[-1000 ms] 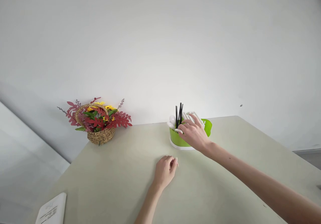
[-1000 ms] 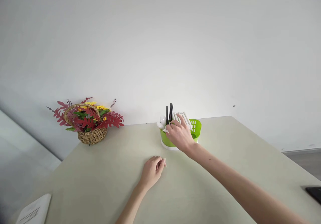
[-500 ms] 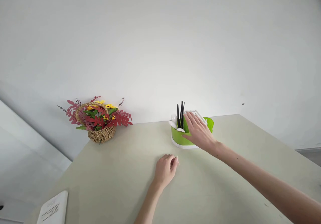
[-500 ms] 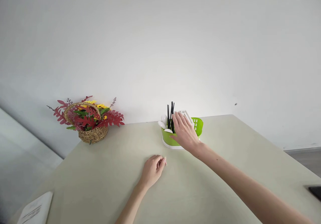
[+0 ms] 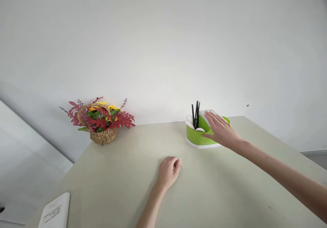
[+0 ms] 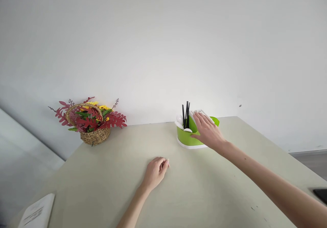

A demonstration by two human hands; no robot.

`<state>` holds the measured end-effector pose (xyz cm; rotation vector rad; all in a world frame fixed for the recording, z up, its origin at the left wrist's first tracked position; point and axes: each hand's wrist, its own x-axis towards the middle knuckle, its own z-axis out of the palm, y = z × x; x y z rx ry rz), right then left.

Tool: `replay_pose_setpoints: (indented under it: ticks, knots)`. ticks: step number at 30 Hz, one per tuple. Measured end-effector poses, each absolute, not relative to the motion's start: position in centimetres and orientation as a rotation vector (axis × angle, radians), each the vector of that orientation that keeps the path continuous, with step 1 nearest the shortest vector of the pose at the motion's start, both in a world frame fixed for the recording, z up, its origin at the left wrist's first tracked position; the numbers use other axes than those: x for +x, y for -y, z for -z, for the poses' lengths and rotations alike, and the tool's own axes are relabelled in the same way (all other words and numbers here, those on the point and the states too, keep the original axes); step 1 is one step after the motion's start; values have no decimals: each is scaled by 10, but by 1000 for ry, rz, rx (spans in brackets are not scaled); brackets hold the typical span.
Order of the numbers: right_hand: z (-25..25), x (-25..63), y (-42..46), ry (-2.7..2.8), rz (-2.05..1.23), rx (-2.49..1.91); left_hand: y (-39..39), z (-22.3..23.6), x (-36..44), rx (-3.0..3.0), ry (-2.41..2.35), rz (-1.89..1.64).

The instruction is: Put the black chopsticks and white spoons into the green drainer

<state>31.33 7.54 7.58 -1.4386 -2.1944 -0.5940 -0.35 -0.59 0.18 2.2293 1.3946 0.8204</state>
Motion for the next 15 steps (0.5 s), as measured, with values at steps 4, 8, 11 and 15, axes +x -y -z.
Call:
replay_pose_setpoints:
  ticks: [4,8,11,15]
  knots:
    - [-75,339,-77,2169,627,-1504,6,-1,-6,2230,-1391,-826]
    - [-73,369,-78,2155,631,-1562,6,-1,-8,2231,-1384,-835]
    - [-71,391,-78,2137,642,-1603,6,-2,-10,2228,-1383,-835]
    - [-69,418,-77,2134,655,-1648,5,-2,-12,2227,-1371,-824]
